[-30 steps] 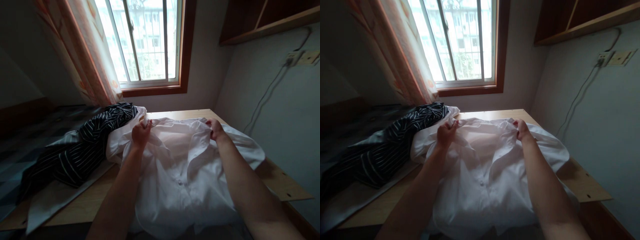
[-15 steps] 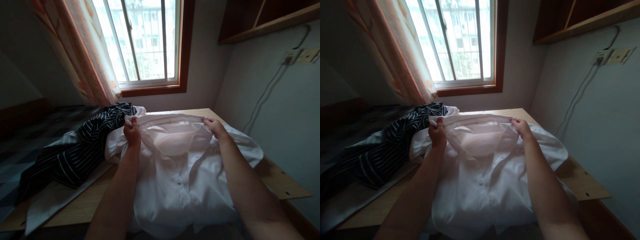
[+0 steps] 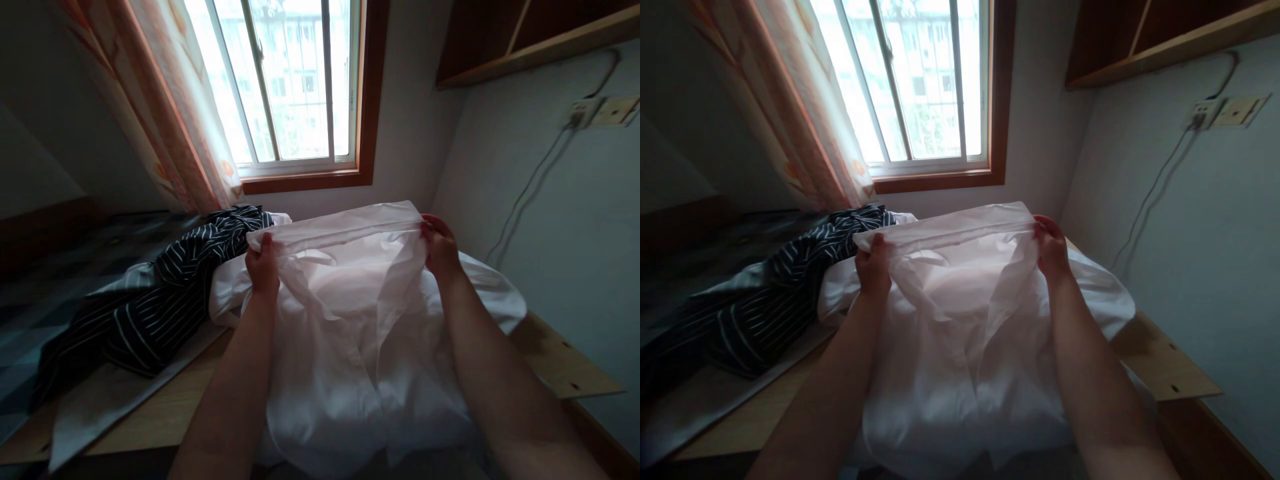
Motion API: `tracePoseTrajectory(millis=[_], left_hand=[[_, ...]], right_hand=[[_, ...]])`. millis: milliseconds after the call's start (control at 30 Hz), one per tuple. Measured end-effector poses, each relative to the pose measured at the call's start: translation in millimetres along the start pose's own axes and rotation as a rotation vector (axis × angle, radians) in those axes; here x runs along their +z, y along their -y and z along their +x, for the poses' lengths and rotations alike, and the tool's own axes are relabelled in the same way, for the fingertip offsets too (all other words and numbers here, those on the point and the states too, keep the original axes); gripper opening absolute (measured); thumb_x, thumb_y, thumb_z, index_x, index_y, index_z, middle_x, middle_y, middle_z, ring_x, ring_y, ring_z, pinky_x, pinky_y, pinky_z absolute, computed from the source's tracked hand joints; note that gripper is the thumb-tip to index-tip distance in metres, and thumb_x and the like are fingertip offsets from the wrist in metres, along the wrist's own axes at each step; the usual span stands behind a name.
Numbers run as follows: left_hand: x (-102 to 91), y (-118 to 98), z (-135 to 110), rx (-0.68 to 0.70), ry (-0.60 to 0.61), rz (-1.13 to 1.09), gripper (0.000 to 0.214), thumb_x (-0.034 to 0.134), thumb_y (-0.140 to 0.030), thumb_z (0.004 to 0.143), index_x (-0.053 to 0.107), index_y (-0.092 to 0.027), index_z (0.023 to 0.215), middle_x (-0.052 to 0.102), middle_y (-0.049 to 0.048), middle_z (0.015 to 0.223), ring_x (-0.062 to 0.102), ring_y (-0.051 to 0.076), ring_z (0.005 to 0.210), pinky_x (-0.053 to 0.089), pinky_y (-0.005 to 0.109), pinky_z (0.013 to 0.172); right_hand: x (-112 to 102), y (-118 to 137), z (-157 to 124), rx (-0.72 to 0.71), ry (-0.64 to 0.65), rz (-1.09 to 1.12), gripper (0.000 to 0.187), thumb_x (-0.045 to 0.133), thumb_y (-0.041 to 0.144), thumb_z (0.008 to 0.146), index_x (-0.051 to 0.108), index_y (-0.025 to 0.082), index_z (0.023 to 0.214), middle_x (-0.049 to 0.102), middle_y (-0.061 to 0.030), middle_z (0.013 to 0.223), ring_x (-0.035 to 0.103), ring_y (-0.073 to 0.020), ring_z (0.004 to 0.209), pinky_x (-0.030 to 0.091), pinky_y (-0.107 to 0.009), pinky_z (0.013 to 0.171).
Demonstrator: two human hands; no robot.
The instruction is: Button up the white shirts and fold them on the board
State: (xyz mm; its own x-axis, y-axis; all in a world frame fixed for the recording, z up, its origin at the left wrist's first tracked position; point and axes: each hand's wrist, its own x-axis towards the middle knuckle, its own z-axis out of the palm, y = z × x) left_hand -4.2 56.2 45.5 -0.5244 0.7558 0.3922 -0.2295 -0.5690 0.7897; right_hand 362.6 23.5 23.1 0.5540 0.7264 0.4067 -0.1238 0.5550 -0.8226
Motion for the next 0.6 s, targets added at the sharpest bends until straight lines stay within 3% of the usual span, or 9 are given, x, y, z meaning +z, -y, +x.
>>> tracePoseTrajectory(millis=[133, 333, 500, 600], left_hand=[[0.4, -1.4, -0.4, -0.008, -0.005, 0.004, 0.032, 0.077, -0.043, 0.068, 0.065, -0.013, 0.075, 0.064, 0.0003, 0.065, 0.058, 0.01, 0.054, 0.045, 0.02, 0.052], [-2.6, 4.4, 2.5, 0.022, 0.018, 0.123, 0.036, 0.071, -0.048, 0.072, 0.064, -0.014, 0.076, 0.063, 0.0007, 0.065, 0.058, 0.012, 0.057, 0.045, 0.022, 0.054], [-8.4, 11.7, 6.3, 0.152, 0.002, 0.387, 0.03, 0.064, -0.045, 0.079, 0.063, -0.015, 0.076, 0.061, 0.0004, 0.066, 0.057, 0.013, 0.061, 0.044, 0.024, 0.058], [-9.5, 12.0, 5.6, 0.158, 0.039, 0.47, 0.028, 0.064, -0.043, 0.079, 0.062, -0.016, 0.073, 0.06, 0.0, 0.065, 0.056, 0.014, 0.061, 0.043, 0.024, 0.059]], right_hand=[[3.9, 1.0, -1.8, -0.021, 0.006, 0.018, 0.034, 0.069, 0.03, 0.067, 0.068, 0.027, 0.1, 0.064, 0.0037, 0.078, 0.052, -0.011, 0.062, 0.04, -0.024, 0.056], [-0.2, 10.5, -8.1, -0.006, 0.099, -0.07, 0.058, 0.059, 0.027, 0.071, 0.058, 0.031, 0.129, 0.061, 0.0031, 0.073, 0.044, -0.0104, 0.052, 0.033, -0.022, 0.045], [4.7, 13.0, -17.6, 0.003, 0.23, -0.283, 0.057, 0.067, 0.033, 0.072, 0.061, 0.026, 0.128, 0.06, 0.0042, 0.07, 0.047, -0.0105, 0.054, 0.038, -0.022, 0.049], [11.2, 10.2, -21.9, 0.014, 0.23, -0.377, 0.052, 0.07, 0.033, 0.069, 0.067, 0.022, 0.12, 0.064, 0.003, 0.072, 0.05, -0.0104, 0.056, 0.044, -0.024, 0.054]])
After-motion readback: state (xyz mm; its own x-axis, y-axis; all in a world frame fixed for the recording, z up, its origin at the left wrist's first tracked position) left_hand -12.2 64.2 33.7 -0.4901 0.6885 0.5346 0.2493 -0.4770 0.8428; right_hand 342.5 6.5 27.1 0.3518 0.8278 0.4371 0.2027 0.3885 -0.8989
